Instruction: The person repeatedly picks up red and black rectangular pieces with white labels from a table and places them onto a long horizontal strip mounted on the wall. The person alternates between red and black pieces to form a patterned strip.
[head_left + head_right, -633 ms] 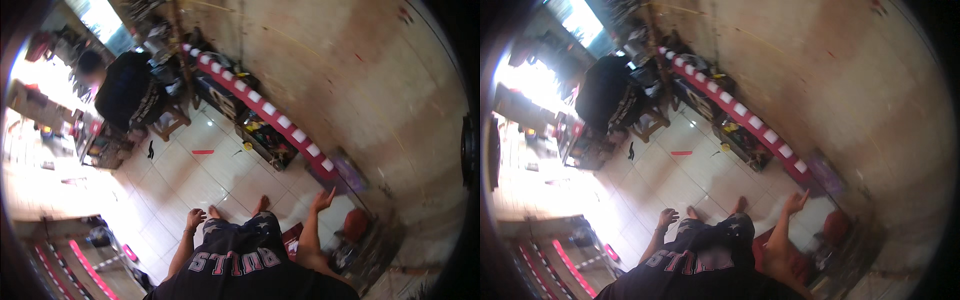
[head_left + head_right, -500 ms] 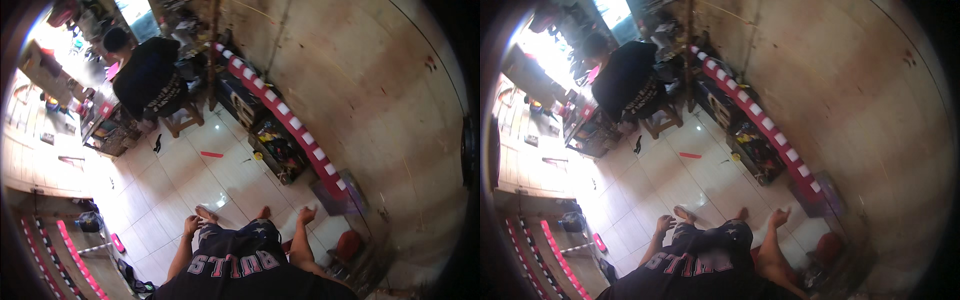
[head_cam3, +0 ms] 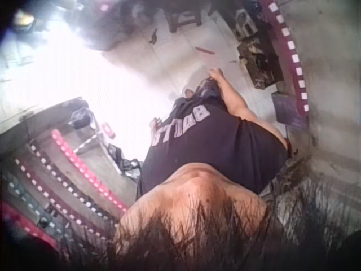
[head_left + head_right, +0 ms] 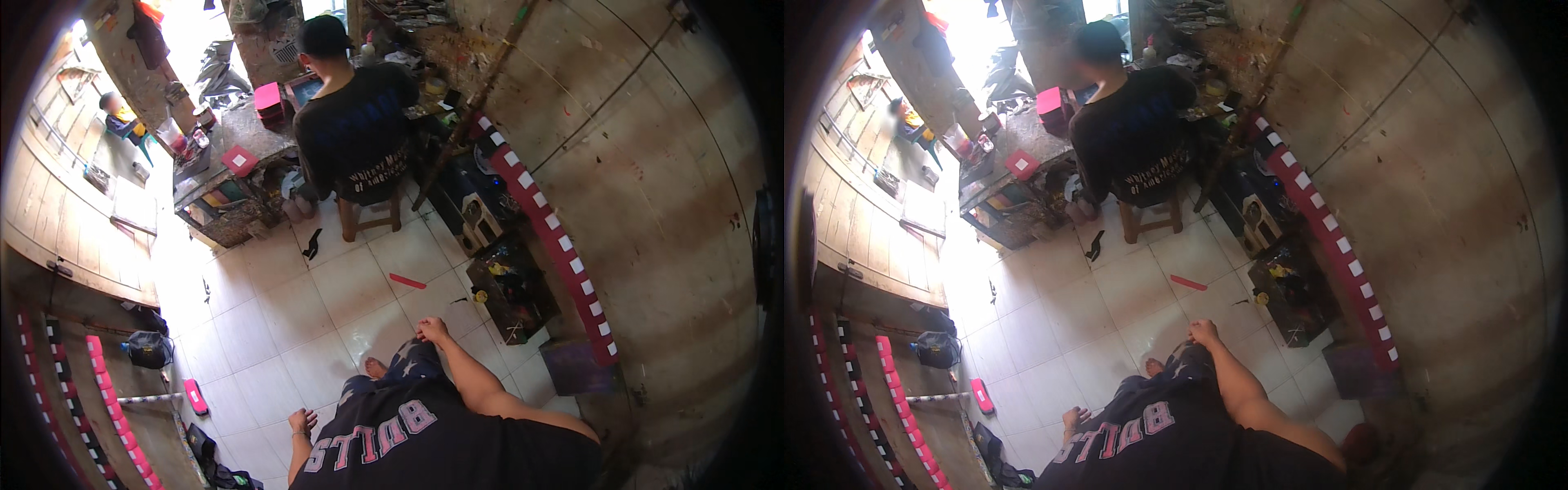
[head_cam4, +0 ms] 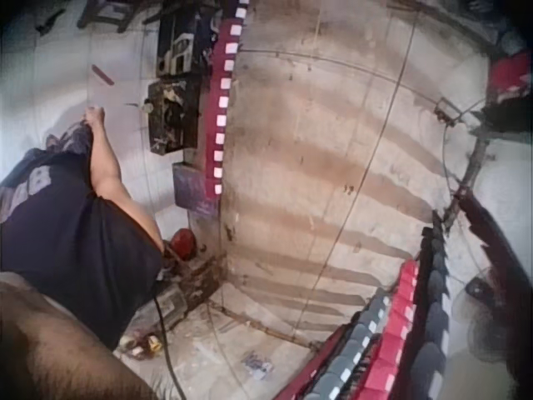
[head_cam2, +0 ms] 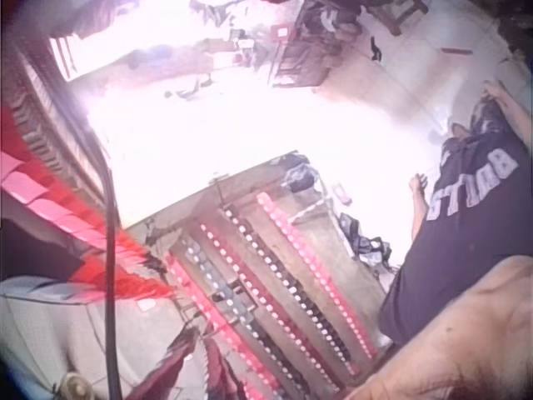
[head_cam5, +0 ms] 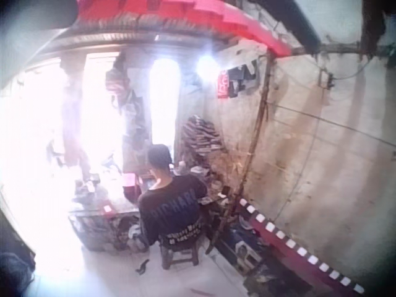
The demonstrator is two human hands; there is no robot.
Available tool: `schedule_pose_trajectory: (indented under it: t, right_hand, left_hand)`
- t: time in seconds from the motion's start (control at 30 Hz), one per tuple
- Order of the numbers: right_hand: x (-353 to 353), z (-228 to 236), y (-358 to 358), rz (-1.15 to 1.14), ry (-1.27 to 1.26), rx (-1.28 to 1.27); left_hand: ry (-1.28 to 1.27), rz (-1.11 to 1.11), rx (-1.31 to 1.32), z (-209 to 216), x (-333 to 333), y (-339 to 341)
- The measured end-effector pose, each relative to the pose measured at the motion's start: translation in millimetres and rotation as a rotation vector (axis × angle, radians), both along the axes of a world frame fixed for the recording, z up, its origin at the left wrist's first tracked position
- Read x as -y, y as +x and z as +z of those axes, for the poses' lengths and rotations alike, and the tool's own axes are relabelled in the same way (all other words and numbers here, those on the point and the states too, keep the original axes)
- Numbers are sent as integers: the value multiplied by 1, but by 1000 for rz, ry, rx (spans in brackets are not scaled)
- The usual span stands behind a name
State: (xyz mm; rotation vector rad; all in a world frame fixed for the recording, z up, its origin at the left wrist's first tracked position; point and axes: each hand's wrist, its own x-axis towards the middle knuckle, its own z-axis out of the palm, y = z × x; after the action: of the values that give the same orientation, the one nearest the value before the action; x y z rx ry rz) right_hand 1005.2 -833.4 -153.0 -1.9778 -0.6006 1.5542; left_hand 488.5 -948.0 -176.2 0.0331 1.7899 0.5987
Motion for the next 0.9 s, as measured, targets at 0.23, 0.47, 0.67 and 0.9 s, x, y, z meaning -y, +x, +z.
schedule_pose_trajectory:
  t: [0.23, 0.47, 0.67, 0.9]
  right_hand:
    - [-114, -5, -63, 175, -181, 133]
    - [-213, -50, -142, 266, -349, 170]
    - [-354, -60, -223, 499, -196, 170]
    - [-529, -14, -290, 257, 21, 54]
  left_hand:
    - [34, 54, 85, -10, -70, -28]
    - [166, -1348, -593, -58, -126, -108]
    - [334, -395, 50, -48, -200, -182]
    - [120, 145, 14, 49, -391, -194]
